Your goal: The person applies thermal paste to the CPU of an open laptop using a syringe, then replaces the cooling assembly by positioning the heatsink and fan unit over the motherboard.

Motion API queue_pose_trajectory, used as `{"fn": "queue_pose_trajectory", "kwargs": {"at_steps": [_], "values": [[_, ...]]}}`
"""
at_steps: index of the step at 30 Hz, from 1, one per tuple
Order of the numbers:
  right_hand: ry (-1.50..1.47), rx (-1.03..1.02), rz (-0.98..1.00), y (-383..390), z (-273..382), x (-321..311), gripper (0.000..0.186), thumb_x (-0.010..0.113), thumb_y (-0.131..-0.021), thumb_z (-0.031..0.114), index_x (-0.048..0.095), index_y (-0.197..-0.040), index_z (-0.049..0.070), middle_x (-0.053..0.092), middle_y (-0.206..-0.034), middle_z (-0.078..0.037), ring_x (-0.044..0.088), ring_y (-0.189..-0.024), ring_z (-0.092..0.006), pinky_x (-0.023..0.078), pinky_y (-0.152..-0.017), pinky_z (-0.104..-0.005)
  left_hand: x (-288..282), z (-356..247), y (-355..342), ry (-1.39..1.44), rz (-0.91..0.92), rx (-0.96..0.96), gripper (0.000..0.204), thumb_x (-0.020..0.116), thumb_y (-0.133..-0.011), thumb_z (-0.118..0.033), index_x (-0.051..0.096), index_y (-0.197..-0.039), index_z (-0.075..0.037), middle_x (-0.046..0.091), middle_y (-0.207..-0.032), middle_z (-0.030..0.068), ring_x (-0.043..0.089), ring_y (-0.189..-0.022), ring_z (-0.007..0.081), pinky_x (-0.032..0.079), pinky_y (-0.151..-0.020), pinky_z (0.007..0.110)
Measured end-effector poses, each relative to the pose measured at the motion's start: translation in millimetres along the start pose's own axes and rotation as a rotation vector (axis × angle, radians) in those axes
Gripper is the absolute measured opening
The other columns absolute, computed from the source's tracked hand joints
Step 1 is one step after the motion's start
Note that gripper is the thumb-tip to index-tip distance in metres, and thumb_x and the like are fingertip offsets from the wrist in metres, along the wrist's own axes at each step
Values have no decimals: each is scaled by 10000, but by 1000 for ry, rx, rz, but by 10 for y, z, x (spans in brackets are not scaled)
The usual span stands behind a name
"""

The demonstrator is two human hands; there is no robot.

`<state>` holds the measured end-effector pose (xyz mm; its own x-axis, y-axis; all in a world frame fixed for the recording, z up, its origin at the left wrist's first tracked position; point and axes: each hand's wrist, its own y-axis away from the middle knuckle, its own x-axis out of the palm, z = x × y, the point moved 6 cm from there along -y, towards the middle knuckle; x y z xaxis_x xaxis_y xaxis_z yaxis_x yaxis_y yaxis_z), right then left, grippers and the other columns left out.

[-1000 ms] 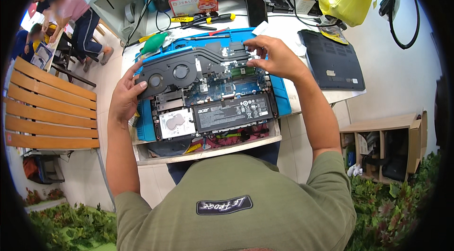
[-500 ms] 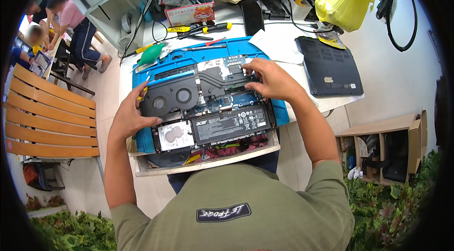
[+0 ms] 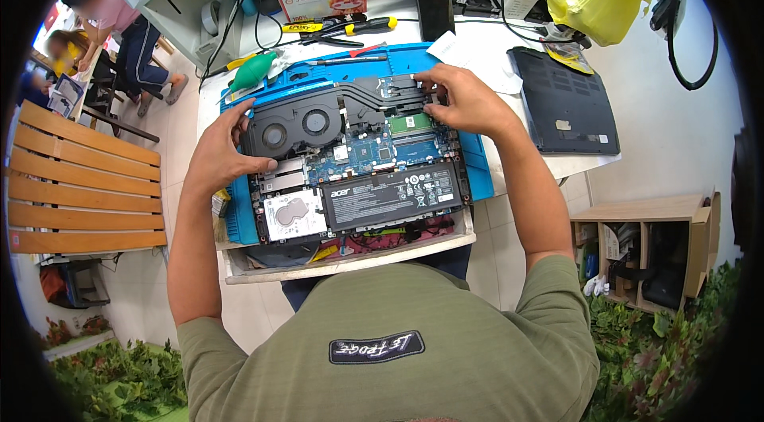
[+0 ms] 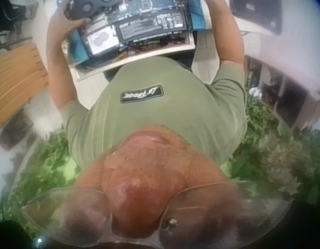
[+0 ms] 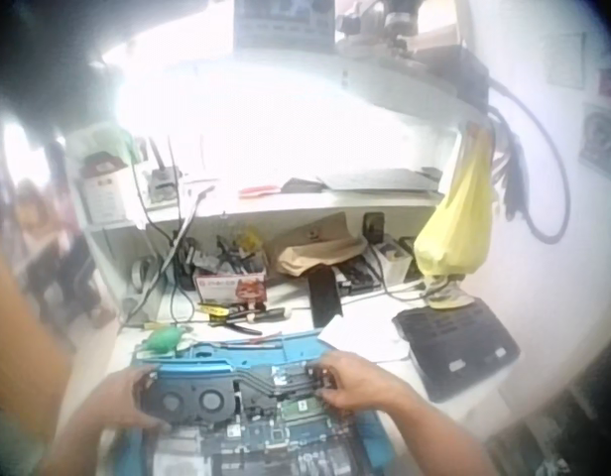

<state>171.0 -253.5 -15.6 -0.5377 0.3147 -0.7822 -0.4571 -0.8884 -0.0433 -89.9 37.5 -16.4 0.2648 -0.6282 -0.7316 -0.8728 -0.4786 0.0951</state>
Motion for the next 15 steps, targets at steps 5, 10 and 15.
{"fn": "queue_pose_trajectory", "kwargs": {"at_steps": [5,10,15], "values": [[41,-89,-64,-61,-114,-2,491,794,-821,22,703,-1303,2,730,-1117,-153,662,-877,-260,558,-836,-381,-4,0,-54,-37,-16,38,1135,1006,-468,-305,586,-1488,-38,568,-1040,25,539,-886,180,469,-825,293],[13,-21,-69,-94,-116,-84,502,803,-815,22,705,-1307,3,745,-1127,-139,656,-876,-230,554,-829,-360,-17,-57,-77,-92,-27,52,1130,1006,-471,-319,591,-1485,-43,577,-1057,31,538,-883,182,475,-822,302],[4,-67,-130,-115,-60,-226,502,810,-818,26,706,-1309,8,756,-1115,-116,635,-863,-199,548,-812,-344,-98,-202,-101,-112,-57,54,1129,1010,-468,-328,602,-1484,-53,571,-1053,26,530,-889,174,473,-812,302]]}}
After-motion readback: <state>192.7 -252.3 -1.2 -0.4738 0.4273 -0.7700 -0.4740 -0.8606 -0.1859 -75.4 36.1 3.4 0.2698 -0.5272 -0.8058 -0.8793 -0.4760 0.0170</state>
